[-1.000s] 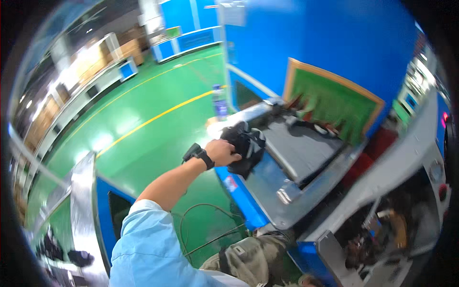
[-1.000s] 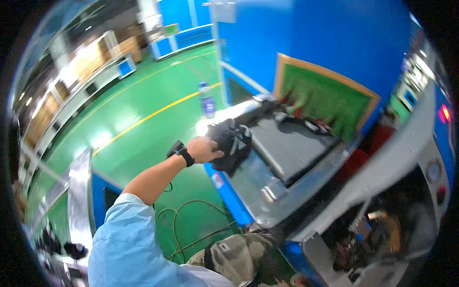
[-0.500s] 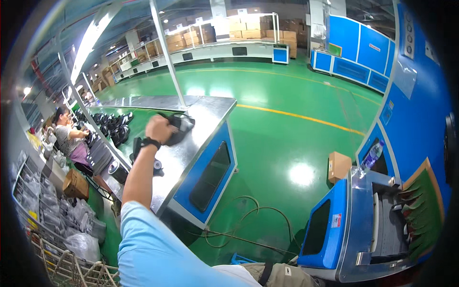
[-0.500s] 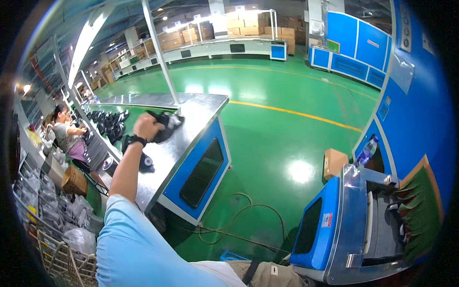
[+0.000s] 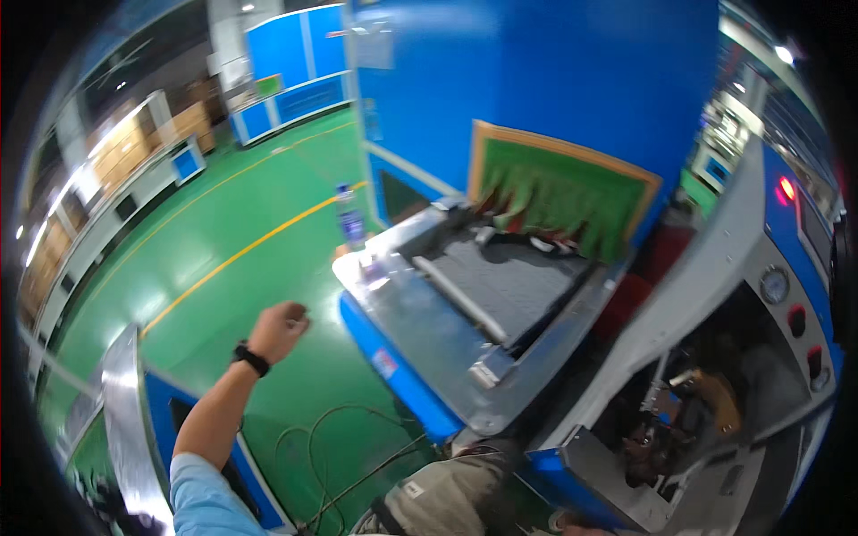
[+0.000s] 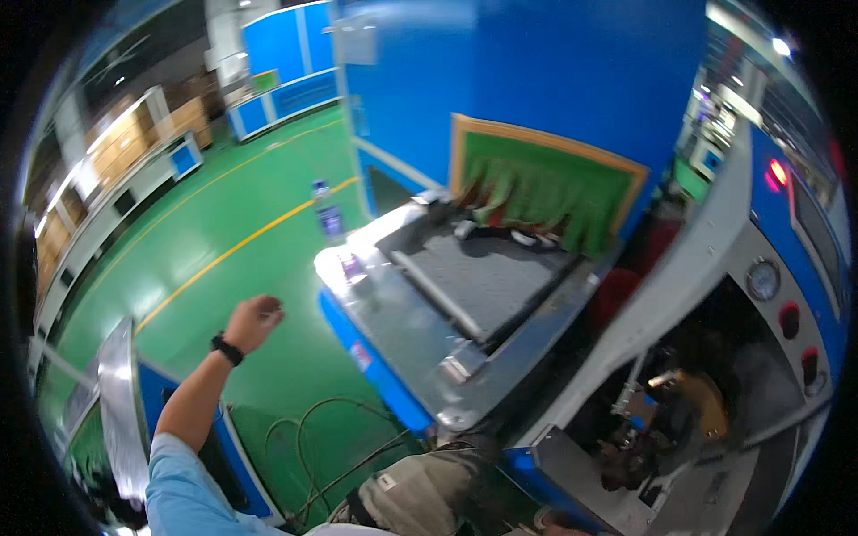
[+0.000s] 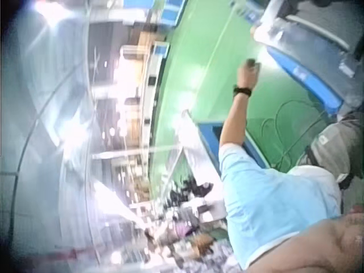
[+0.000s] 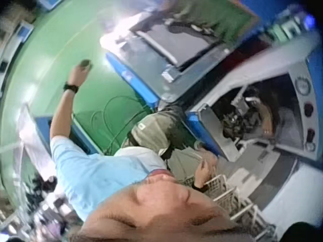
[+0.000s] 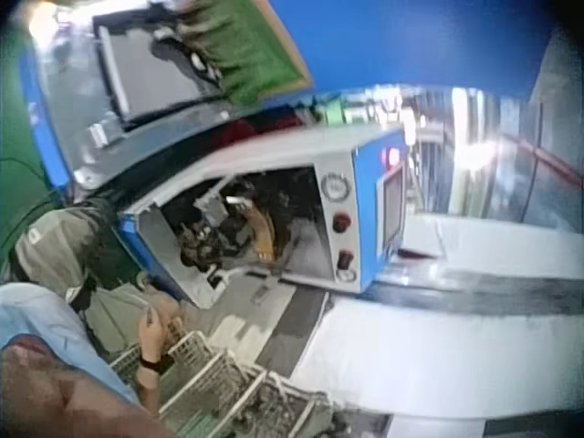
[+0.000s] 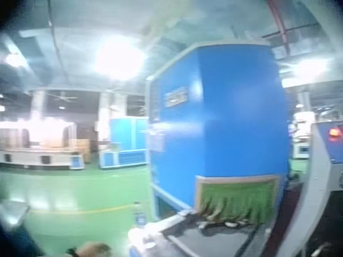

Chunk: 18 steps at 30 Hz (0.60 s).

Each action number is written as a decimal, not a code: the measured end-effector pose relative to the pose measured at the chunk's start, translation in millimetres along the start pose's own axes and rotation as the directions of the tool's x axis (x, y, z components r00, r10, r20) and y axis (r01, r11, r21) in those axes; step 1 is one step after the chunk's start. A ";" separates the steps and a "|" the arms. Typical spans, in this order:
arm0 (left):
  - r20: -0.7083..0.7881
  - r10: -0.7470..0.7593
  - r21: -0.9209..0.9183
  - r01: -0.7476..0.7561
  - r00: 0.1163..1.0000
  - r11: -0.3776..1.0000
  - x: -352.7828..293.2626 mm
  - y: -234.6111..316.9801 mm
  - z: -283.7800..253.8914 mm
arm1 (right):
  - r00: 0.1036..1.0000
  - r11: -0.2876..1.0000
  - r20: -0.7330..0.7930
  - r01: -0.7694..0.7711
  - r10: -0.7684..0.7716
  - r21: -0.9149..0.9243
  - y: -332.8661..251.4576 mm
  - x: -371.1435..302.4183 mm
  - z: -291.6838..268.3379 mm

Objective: Operating a shoe lasting machine to shape and set shoe uppers onto lasts.

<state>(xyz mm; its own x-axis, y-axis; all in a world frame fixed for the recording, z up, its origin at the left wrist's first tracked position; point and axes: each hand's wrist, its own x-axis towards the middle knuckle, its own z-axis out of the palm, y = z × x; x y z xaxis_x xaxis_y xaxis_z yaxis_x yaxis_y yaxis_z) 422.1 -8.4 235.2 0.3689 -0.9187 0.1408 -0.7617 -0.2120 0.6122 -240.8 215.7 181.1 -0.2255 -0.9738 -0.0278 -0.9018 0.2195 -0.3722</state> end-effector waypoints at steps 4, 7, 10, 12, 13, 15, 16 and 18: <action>0.288 0.328 0.041 -0.354 0.900 0.934 156.4 109.0 174.2 | 0.926 0.941 0.245 -0.321 0.287 0.109 23.7 -22.9 -1.6; 0.203 0.153 0.042 -0.164 0.967 0.985 264.7 147.8 274.3 | 0.701 0.791 0.480 -0.611 0.527 0.024 9.7 -26.9 -2.5; 0.123 -0.070 -0.217 0.095 0.990 0.971 305.9 194.7 365.1 | 0.363 -0.076 0.761 -0.878 0.538 0.473 141.4 -76.8 108.4; 0.028 -0.113 -0.230 0.117 0.993 0.966 307.0 190.3 377.4 | 0.424 0.030 0.728 -0.873 0.540 0.486 133.7 -73.2 114.4; -0.010 -0.123 -0.121 0.121 0.992 0.985 304.4 190.8 382.3 | 0.486 0.142 0.684 -0.857 0.544 0.496 120.8 -73.7 111.6; -0.021 -0.148 -0.009 0.148 0.989 0.989 281.3 204.8 368.3 | 0.616 0.363 0.586 -0.786 0.526 0.501 91.4 -70.2 104.3; -0.008 -0.172 0.002 0.172 0.985 0.985 258.9 212.2 339.3 | 0.724 0.622 0.526 -0.674 0.447 0.398 55.3 -40.2 79.2; 0.383 0.004 -0.741 0.305 0.924 0.599 228.0 160.5 289.7 | 0.898 0.959 0.362 -0.281 0.248 0.040 -16.5 19.8 26.4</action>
<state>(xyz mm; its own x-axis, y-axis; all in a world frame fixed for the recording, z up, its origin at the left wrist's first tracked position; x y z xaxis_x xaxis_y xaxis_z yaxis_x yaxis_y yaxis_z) 229.6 -348.3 140.2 0.1336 -0.9771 -0.1656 0.0510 -0.1601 0.9858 -220.6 191.2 162.2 -0.2932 -0.8417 -0.4534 -0.7864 0.4820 -0.3864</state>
